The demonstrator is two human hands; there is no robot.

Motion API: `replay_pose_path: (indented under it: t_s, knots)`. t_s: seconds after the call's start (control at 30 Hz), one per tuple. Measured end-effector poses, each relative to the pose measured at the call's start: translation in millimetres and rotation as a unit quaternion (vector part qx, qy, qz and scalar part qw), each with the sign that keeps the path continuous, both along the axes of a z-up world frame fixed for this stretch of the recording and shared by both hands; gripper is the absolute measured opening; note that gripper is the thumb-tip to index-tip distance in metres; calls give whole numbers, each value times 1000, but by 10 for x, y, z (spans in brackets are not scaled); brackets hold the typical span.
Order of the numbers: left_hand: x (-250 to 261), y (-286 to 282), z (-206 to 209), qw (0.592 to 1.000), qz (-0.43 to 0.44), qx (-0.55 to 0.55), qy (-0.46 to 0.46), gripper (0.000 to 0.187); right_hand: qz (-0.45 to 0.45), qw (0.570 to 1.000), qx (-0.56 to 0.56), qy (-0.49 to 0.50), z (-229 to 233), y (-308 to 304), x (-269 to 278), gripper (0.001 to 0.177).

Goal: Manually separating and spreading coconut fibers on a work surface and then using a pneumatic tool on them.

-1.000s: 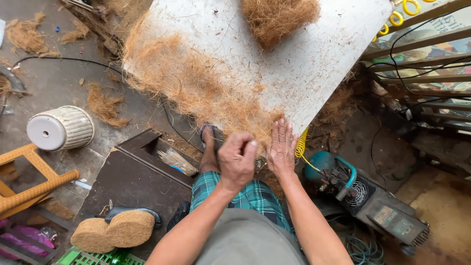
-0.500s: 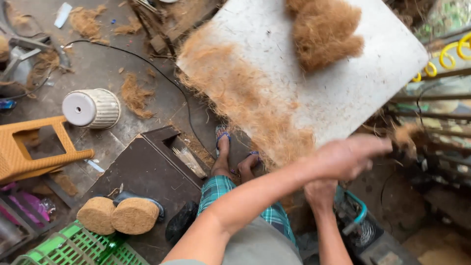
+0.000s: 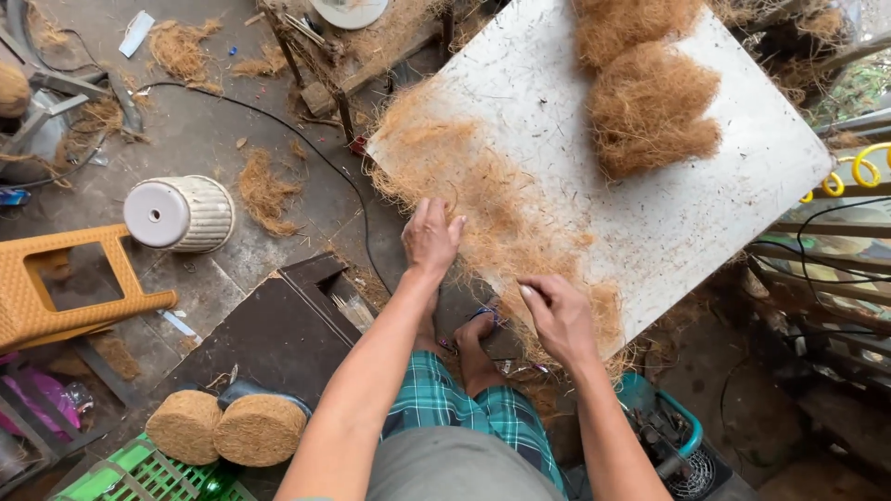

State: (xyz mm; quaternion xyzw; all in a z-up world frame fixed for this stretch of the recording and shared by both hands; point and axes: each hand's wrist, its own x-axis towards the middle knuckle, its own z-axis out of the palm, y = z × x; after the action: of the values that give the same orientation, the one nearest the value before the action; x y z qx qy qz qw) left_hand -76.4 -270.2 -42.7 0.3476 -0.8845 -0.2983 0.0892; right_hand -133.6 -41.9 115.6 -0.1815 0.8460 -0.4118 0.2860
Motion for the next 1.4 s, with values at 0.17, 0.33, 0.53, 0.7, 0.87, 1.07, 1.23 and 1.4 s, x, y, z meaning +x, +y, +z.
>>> replay_pose_path:
  t_s: [0.17, 0.33, 0.53, 0.7, 0.87, 1.07, 1.23, 1.4]
  knots:
    - [-83, -40, 10, 999, 27, 42, 10, 10, -29, 997, -31, -70, 182, -766, -176, 18]
    - [37, -79, 440, 991, 40, 114, 55, 5, -109, 982, -60, -144, -21, -1167, -214, 23]
    - [85, -217, 762, 985, -87, 117, 95, 4, -135, 986, -56, -80, -538, -1463, -212, 8]
    - [87, -368, 324, 982, -135, 86, 102, 5, -215, 975, -43, -35, -121, -1470, -151, 10]
    - [-57, -493, 161, 970, -197, 99, 100, 10, -294, 948, -121, 10, -33, -1093, -54, 9]
    - [-273, -358, 33, 951, -284, 52, 112, 9, -362, 919, -150, 35, -80, -687, 65, 10]
    - [-317, -417, 108, 933, -344, 0, 106, 9, -394, 905, -153, 38, 62, -650, 110, 13]
    - [-145, -836, -50, 946, -317, -30, 53, 3, -487, 837, -221, 114, 583, -224, -151, 13]
